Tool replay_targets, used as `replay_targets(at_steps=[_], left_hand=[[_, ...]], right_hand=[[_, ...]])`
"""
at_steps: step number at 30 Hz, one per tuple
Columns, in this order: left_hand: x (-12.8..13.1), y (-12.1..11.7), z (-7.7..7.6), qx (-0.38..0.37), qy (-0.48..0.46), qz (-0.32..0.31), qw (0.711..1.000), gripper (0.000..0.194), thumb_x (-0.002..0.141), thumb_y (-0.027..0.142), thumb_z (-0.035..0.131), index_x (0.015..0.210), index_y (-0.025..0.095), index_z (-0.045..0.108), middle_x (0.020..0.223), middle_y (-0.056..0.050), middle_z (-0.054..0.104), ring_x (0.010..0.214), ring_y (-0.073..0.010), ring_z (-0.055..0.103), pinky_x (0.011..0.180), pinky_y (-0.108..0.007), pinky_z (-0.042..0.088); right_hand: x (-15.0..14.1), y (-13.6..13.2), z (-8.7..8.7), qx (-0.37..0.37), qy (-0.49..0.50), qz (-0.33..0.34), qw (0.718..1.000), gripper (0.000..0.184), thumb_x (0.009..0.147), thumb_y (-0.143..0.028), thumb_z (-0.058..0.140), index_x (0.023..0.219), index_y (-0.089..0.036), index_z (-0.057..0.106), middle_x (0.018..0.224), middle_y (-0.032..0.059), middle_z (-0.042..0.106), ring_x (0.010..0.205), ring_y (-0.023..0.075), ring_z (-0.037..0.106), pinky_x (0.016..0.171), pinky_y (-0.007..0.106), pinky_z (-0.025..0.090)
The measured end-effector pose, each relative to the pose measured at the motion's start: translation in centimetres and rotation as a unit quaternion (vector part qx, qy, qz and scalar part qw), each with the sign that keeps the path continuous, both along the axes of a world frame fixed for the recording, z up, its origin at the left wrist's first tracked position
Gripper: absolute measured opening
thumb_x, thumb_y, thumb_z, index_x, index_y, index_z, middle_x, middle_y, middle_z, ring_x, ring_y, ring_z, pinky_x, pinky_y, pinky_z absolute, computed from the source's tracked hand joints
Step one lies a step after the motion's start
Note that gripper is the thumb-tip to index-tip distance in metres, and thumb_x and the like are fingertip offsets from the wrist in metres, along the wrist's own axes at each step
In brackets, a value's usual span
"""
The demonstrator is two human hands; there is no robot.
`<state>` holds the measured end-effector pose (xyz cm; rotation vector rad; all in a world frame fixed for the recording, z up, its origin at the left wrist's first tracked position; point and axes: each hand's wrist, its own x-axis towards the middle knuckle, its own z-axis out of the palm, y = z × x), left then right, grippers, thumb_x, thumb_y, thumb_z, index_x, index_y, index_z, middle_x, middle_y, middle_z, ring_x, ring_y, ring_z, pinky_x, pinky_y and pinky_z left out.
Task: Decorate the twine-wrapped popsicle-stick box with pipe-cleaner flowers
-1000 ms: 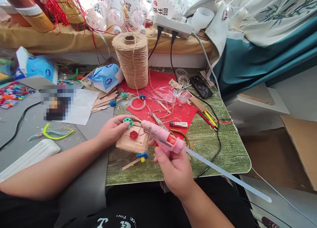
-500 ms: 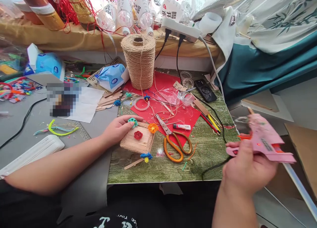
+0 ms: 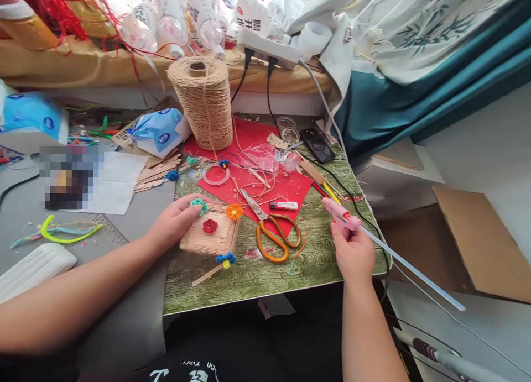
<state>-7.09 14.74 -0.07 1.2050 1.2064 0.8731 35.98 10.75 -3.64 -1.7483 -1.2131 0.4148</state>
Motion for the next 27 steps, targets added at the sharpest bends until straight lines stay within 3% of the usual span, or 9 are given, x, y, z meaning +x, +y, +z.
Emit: replay_targets(at_steps=[6,9,12,14,15,17,19,23,27], left_hand=[[-0.1,0.2,0.1,0.010,0.046,-0.003,0.999,0.033,0.089,0.052,0.064,0.092,0.020,0.063,0.083,0.001,0.064,0.076,-0.0183,0.056,0.075,-0.029,0.046],[-0.1,0.1,0.3,0.007,0.030,-0.006,1.000,0.033,0.089,0.052,0.064,0.092,0.020,0.061,0.081,0.002,0.060,0.074,-0.0169,0.053,0.074,-0.028,0.044],[-0.1,0.0,0.2,0.010,0.027,-0.013,1.000,0.032,0.090,0.052,0.062,0.091,0.020,0.060,0.081,0.003,0.059,0.074,-0.0169,0.052,0.074,-0.028,0.044],[-0.1,0.1,0.1,0.020,0.028,-0.019,0.999,0.032,0.091,0.052,0.062,0.091,0.020,0.060,0.083,0.002,0.061,0.077,-0.0175,0.054,0.077,-0.029,0.045],[-0.2,0.1,0.1,0.025,0.027,-0.021,0.999,0.032,0.091,0.051,0.062,0.092,0.020,0.060,0.085,0.001,0.063,0.078,-0.0178,0.055,0.078,-0.029,0.045],[-0.2,0.1,-0.1,0.029,0.020,-0.024,0.999,0.032,0.092,0.051,0.062,0.094,0.019,0.061,0.088,0.001,0.065,0.080,-0.0183,0.056,0.080,-0.030,0.046],[-0.2,0.1,-0.2,0.024,0.013,-0.025,0.999,0.031,0.093,0.050,0.061,0.095,0.020,0.061,0.089,0.000,0.066,0.080,-0.0184,0.058,0.079,-0.030,0.046],[-0.1,0.0,-0.2,0.024,-0.002,-0.028,0.999,0.028,0.095,0.048,0.061,0.096,0.020,0.061,0.092,0.000,0.069,0.082,-0.0182,0.060,0.078,-0.028,0.047],[-0.1,0.0,0.0,0.047,-0.007,-0.039,0.998,0.027,0.095,0.046,0.060,0.099,0.019,0.062,0.095,0.000,0.070,0.086,-0.0190,0.062,0.082,-0.029,0.048]], right_hand=[[1.0,0.1,1.2,-0.081,-0.095,0.026,0.992,0.050,0.089,-0.054,0.070,0.119,-0.015,0.076,0.102,0.0134,0.080,0.094,0.0316,0.072,0.091,0.047,0.055],[1.4,-0.6,1.2,-0.094,-0.126,0.039,0.987,0.053,0.086,-0.056,0.074,0.121,-0.017,0.075,0.104,0.0127,0.078,0.091,0.0311,0.070,0.089,0.048,0.053],[-0.1,-2.6,1.0,-0.030,-0.179,-0.079,0.980,0.051,0.078,-0.056,0.084,0.109,-0.017,0.073,0.100,0.0111,0.072,0.085,0.0285,0.063,0.084,0.048,0.053],[-2.3,-4.3,1.2,0.064,-0.192,-0.118,0.972,0.032,0.087,-0.049,0.078,0.095,-0.020,0.067,0.095,0.0078,0.066,0.086,0.0270,0.061,0.087,0.048,0.052],[-3.8,-5.0,1.6,0.106,-0.177,-0.088,0.975,0.024,0.092,-0.042,0.073,0.088,-0.022,0.063,0.090,0.0056,0.063,0.086,0.0263,0.061,0.089,0.048,0.051],[-7.1,-5.8,2.9,0.133,-0.164,0.051,0.976,0.016,0.094,-0.032,0.071,0.085,-0.023,0.061,0.088,0.0048,0.063,0.087,0.0260,0.063,0.089,0.047,0.051],[-10.4,-5.3,4.9,0.119,-0.166,0.185,0.961,0.005,0.095,-0.023,0.070,0.099,-0.023,0.068,0.098,0.0071,0.068,0.094,0.0272,0.065,0.091,0.048,0.051],[-16.1,-1.1,9.2,0.133,-0.152,0.339,0.919,0.026,0.099,-0.017,0.065,0.123,-0.024,0.073,0.111,0.0099,0.072,0.105,0.0277,0.067,0.095,0.048,0.054],[-20.7,3.4,10.9,0.045,-0.169,0.429,0.886,0.030,0.104,-0.020,0.059,0.130,-0.021,0.073,0.122,0.0124,0.071,0.117,0.0293,0.064,0.105,0.049,0.052]])
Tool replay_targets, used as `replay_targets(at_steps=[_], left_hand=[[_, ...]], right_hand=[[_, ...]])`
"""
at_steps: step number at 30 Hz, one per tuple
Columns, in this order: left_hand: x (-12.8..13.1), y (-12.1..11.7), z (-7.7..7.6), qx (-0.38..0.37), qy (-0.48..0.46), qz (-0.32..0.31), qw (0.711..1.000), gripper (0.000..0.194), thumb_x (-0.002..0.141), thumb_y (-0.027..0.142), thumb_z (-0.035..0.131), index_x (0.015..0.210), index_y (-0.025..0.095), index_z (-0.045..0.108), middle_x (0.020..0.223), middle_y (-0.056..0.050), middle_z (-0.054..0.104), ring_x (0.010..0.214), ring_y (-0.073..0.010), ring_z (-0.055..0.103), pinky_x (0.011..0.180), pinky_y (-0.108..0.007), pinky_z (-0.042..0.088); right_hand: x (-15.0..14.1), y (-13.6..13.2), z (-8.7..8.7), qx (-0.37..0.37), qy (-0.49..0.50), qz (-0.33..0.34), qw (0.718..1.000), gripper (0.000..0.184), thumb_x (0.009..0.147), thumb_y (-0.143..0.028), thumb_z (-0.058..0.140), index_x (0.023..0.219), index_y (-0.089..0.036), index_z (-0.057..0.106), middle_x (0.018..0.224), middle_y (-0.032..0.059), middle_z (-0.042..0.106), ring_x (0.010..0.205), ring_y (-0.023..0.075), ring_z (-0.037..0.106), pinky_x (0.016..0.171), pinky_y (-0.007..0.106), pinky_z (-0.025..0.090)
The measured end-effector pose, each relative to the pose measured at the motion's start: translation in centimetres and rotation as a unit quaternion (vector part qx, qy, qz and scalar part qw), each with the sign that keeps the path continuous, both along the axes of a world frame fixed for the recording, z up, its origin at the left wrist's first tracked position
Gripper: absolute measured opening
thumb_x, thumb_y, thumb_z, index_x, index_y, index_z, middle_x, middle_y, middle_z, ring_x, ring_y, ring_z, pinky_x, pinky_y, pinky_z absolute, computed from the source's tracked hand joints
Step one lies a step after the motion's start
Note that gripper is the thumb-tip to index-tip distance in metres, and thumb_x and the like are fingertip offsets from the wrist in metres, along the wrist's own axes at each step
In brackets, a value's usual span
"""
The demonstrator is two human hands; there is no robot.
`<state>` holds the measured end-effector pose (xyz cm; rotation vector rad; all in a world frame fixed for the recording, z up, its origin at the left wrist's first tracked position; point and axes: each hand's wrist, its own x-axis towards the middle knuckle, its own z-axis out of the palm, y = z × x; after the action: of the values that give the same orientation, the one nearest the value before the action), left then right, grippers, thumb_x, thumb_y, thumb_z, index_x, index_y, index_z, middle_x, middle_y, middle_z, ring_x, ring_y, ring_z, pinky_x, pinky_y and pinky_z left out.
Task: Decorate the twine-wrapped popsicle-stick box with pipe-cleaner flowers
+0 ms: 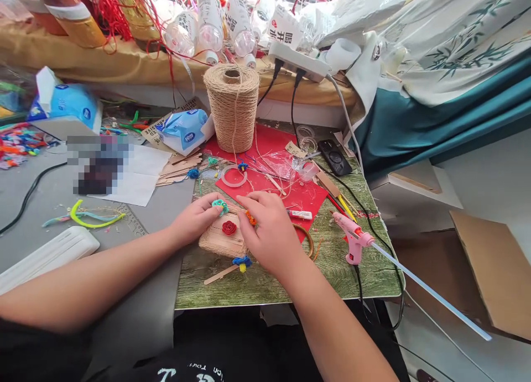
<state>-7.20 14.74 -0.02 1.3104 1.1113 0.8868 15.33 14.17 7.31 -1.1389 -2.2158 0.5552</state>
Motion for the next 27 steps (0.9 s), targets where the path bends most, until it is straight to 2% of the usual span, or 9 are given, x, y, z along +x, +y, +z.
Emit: replay_targets(at_steps=[3,6,11,14,17,19,22,25,27], left_hand=[[-0.1,0.1,0.1,0.030,0.020,0.001,0.999,0.025,0.095,0.043,0.058,0.097,0.019,0.061,0.092,0.000,0.067,0.086,-0.0188,0.061,0.084,-0.029,0.047],[-0.1,0.1,0.1,0.037,0.045,0.009,0.998,0.024,0.094,0.043,0.056,0.094,0.019,0.060,0.089,0.001,0.065,0.085,-0.0184,0.059,0.083,-0.030,0.046],[-0.1,0.1,0.1,0.047,0.049,0.006,0.998,0.023,0.096,0.041,0.055,0.094,0.019,0.061,0.092,0.000,0.068,0.087,-0.0187,0.061,0.085,-0.030,0.047],[-0.1,0.0,0.1,0.048,0.043,0.000,0.998,0.023,0.096,0.042,0.056,0.095,0.020,0.062,0.096,0.000,0.071,0.090,-0.0195,0.063,0.088,-0.030,0.049],[-0.2,0.0,-0.1,0.038,0.038,-0.003,0.999,0.024,0.097,0.043,0.056,0.098,0.020,0.063,0.096,0.000,0.071,0.090,-0.0195,0.064,0.086,-0.029,0.050],[-0.3,0.0,-0.3,0.034,0.048,-0.001,0.998,0.025,0.097,0.044,0.056,0.097,0.020,0.062,0.094,0.000,0.069,0.087,-0.0191,0.062,0.083,-0.029,0.049],[-0.3,0.0,-0.4,0.034,0.071,0.003,0.997,0.025,0.096,0.044,0.054,0.094,0.020,0.061,0.090,0.000,0.066,0.084,-0.0189,0.060,0.080,-0.030,0.048],[-0.3,0.0,-0.3,0.029,0.077,0.003,0.997,0.024,0.096,0.043,0.054,0.096,0.020,0.061,0.090,0.001,0.065,0.084,-0.0188,0.059,0.081,-0.030,0.047],[-0.3,0.0,-0.2,0.026,0.065,0.000,0.998,0.024,0.096,0.043,0.055,0.097,0.020,0.062,0.090,0.001,0.065,0.085,-0.0185,0.059,0.082,-0.030,0.046]], right_hand=[[-2.3,1.6,-0.4,-0.054,-0.059,0.025,0.996,0.030,0.100,-0.016,0.062,0.127,-0.019,0.076,0.120,0.0127,0.073,0.117,0.0300,0.063,0.104,0.048,0.052],[-3.4,2.1,-1.1,-0.090,-0.075,0.024,0.993,0.018,0.098,-0.015,0.066,0.108,-0.022,0.081,0.105,0.0090,0.075,0.106,0.0274,0.064,0.098,0.044,0.052],[-3.4,2.1,-1.1,-0.065,-0.054,-0.017,0.996,0.013,0.095,-0.016,0.073,0.084,-0.021,0.076,0.092,0.0058,0.076,0.096,0.0255,0.066,0.092,0.042,0.050],[-2.9,1.6,-0.3,-0.053,0.008,-0.013,0.998,0.011,0.097,-0.018,0.071,0.088,-0.023,0.076,0.092,0.0049,0.077,0.096,0.0245,0.068,0.091,0.041,0.052],[-2.0,0.9,0.7,-0.038,0.166,-0.035,0.985,0.008,0.099,-0.021,0.070,0.094,-0.023,0.077,0.097,0.0044,0.077,0.094,0.0219,0.071,0.089,0.040,0.056],[-1.2,0.5,1.4,0.014,0.289,-0.098,0.952,0.005,0.097,-0.022,0.073,0.094,-0.023,0.077,0.094,0.0034,0.076,0.090,0.0204,0.072,0.086,0.039,0.058],[0.3,0.4,2.0,0.124,0.430,-0.210,0.869,0.005,0.091,-0.020,0.078,0.087,-0.021,0.076,0.085,0.0012,0.073,0.078,0.0178,0.070,0.079,0.038,0.058],[2.3,0.3,2.8,0.226,0.499,-0.272,0.791,0.008,0.089,-0.022,0.077,0.083,-0.020,0.072,0.079,0.0005,0.068,0.066,0.0143,0.065,0.066,0.033,0.054],[3.8,-0.1,3.4,0.239,0.503,-0.304,0.773,0.014,0.095,-0.030,0.071,0.084,-0.022,0.066,0.078,-0.0025,0.061,0.064,0.0111,0.060,0.061,0.029,0.050]])
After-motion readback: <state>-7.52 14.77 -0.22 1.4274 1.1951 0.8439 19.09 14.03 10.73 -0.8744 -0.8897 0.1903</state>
